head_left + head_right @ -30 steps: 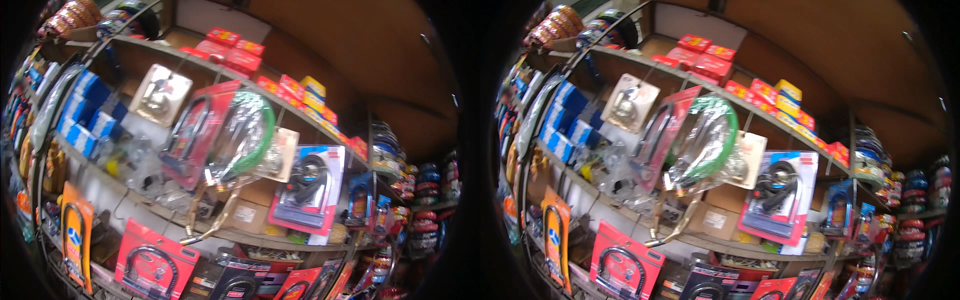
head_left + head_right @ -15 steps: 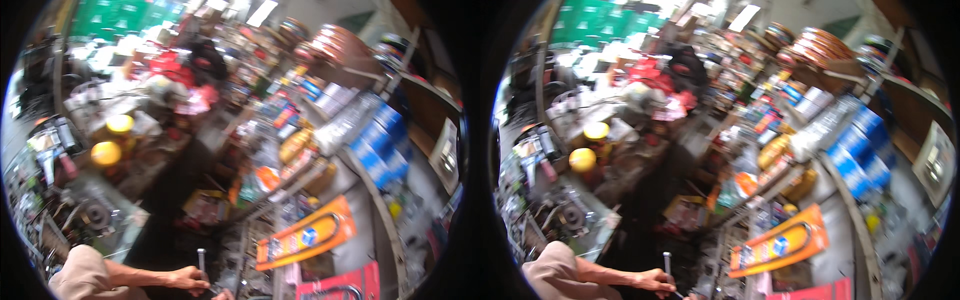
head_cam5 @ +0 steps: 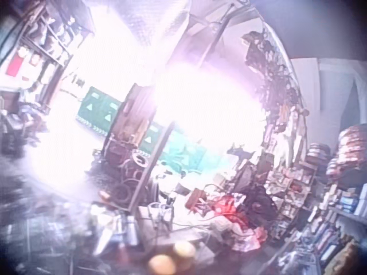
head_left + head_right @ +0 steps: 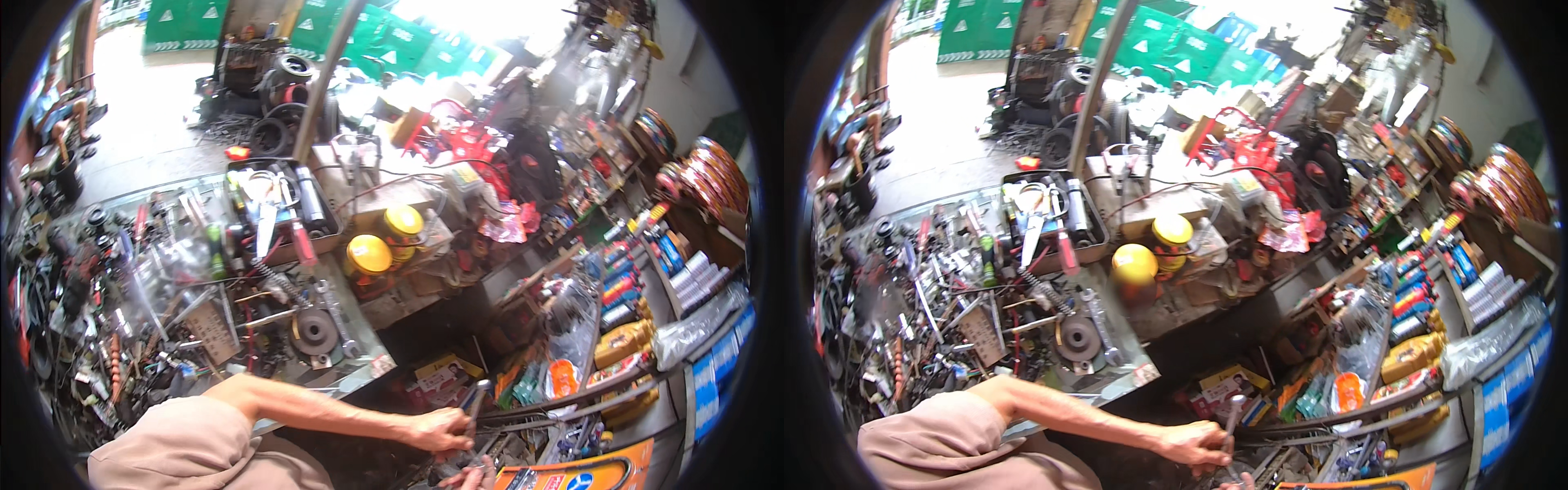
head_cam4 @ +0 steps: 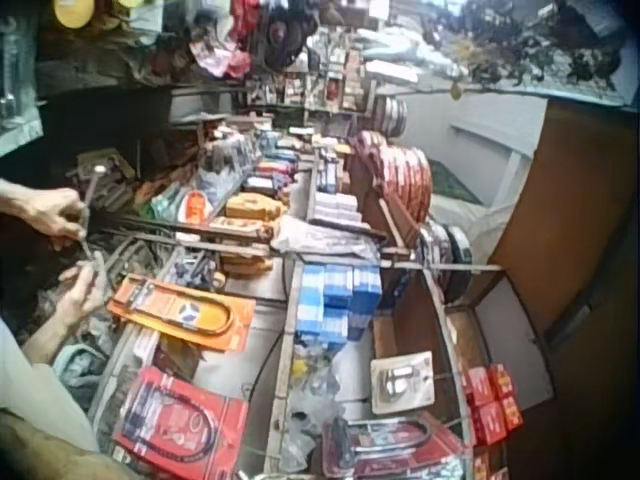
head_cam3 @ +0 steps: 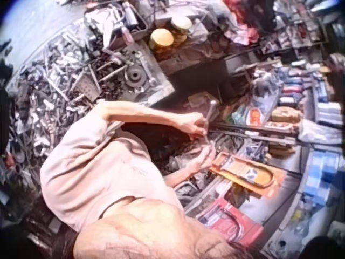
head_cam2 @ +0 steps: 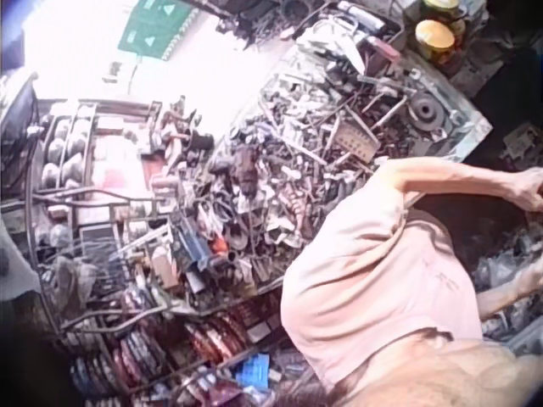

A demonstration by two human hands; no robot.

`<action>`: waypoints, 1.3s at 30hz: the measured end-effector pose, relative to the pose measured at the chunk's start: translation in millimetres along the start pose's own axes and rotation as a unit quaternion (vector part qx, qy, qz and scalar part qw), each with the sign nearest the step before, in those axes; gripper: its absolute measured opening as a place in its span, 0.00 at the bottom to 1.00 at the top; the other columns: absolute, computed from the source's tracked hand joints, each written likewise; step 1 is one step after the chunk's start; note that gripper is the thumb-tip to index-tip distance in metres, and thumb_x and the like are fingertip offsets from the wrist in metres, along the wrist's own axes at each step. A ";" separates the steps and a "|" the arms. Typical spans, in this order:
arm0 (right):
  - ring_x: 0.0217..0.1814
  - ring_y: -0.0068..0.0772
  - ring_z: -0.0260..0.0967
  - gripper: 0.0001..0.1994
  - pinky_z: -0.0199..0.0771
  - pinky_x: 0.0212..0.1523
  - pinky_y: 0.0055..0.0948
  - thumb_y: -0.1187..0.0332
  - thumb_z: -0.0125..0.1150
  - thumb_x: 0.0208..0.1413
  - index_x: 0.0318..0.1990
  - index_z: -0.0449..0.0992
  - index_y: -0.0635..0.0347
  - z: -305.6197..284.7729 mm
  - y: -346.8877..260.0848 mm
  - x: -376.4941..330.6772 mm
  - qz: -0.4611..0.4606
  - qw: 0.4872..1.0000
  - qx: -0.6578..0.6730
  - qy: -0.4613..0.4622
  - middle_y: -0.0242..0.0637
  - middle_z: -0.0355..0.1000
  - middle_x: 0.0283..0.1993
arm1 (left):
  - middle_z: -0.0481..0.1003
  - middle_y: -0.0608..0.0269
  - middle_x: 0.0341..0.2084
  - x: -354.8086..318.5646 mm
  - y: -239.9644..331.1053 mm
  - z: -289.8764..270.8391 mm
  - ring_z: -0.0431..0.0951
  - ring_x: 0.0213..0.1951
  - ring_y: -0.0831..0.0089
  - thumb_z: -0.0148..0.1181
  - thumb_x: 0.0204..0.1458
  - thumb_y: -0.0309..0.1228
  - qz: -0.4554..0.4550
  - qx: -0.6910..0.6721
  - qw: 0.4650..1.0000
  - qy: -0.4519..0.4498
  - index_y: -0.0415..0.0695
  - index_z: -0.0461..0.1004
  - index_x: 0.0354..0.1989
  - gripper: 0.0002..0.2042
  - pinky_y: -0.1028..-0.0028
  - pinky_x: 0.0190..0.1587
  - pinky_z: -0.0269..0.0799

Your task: The person browses shelves of packaged bicycle parts, then moves to a cluttered workbench. They pick up a socket wrench and a socket, inspect them, and attempt to fit the socket onto the wrench handle. They continue to manipulate the two metal pieces, trying to align them.

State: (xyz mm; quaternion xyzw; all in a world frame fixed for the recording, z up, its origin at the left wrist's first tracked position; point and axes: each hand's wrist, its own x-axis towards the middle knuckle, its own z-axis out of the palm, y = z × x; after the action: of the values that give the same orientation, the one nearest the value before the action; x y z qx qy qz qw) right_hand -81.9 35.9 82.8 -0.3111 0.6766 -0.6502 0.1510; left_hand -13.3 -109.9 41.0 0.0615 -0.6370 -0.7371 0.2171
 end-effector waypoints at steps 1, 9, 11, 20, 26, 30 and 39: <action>0.16 0.19 0.59 0.16 0.59 0.18 0.18 0.68 0.52 0.60 0.53 0.71 0.64 4.5 -2.2 6.3 -0.009 1.000 0.011 -0.003 0.31 0.67 0.23 | 0.73 0.64 0.17 2.4 17.4 -7.9 0.76 0.19 0.76 0.54 0.59 0.38 0.017 0.037 0.999 0.003 0.38 0.69 0.31 0.14 0.75 0.22 0.72; 0.15 0.23 0.61 0.12 0.61 0.16 0.18 0.66 0.53 0.62 0.44 0.67 0.67 89.4 -21.0 25.2 -0.061 0.987 0.090 -0.121 0.41 0.71 0.28 | 0.75 0.61 0.18 -55.1 83.4 -59.0 0.79 0.20 0.74 0.53 0.60 0.36 -0.001 0.121 0.976 0.183 0.39 0.71 0.34 0.11 0.74 0.24 0.73; 0.16 0.23 0.62 0.10 0.62 0.16 0.17 0.69 0.54 0.61 0.44 0.68 0.67 105.3 -20.9 29.7 -0.034 0.971 0.108 -0.209 0.42 0.71 0.28 | 0.75 0.62 0.18 -83.9 90.4 -66.9 0.79 0.21 0.76 0.54 0.60 0.36 -0.006 0.137 0.958 0.251 0.39 0.72 0.37 0.11 0.76 0.24 0.73; 0.13 0.18 0.64 0.14 0.63 0.15 0.16 0.64 0.59 0.59 0.35 0.69 0.68 196.2 -11.6 16.9 -0.069 0.813 0.210 -0.538 0.41 0.74 0.21 | 0.75 0.65 0.23 -199.7 94.9 -31.7 0.78 0.28 0.80 0.54 0.60 0.31 0.050 -0.027 0.805 0.590 0.37 0.73 0.40 0.08 0.79 0.29 0.77; 0.13 0.14 0.62 0.15 0.60 0.16 0.20 0.65 0.66 0.54 0.20 0.74 0.64 252.2 -20.4 -21.0 -0.149 0.711 0.095 -0.680 0.30 0.65 0.10 | 0.77 0.60 0.24 -259.6 86.1 -3.0 0.78 0.26 0.77 0.57 0.58 0.30 0.070 -0.002 0.694 0.717 0.35 0.74 0.39 0.09 0.78 0.29 0.79; 0.13 0.13 0.61 0.24 0.57 0.13 0.18 0.53 0.53 0.62 0.20 0.72 0.65 264.8 -43.5 -62.9 -0.128 0.642 0.097 -0.749 0.28 0.66 0.12 | 0.76 0.60 0.24 -306.8 89.7 8.1 0.78 0.25 0.77 0.58 0.58 0.30 0.105 0.032 0.661 0.742 0.35 0.73 0.38 0.09 0.77 0.28 0.79; 0.20 0.15 0.65 0.16 0.65 0.21 0.17 0.67 0.62 0.57 0.49 0.70 0.67 282.1 -66.0 -164.2 -0.070 0.582 0.127 -0.800 0.31 0.72 0.24 | 0.76 0.63 0.23 -388.1 91.7 25.6 0.78 0.25 0.79 0.56 0.60 0.31 0.114 0.081 0.582 0.801 0.37 0.72 0.37 0.09 0.78 0.28 0.78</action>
State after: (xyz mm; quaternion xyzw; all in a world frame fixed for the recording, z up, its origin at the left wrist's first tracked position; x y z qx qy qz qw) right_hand 229.6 -81.8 83.5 -0.7293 0.1682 -0.2260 0.6235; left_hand 348.0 59.5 62.1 0.5713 -0.2633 -0.3034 0.7157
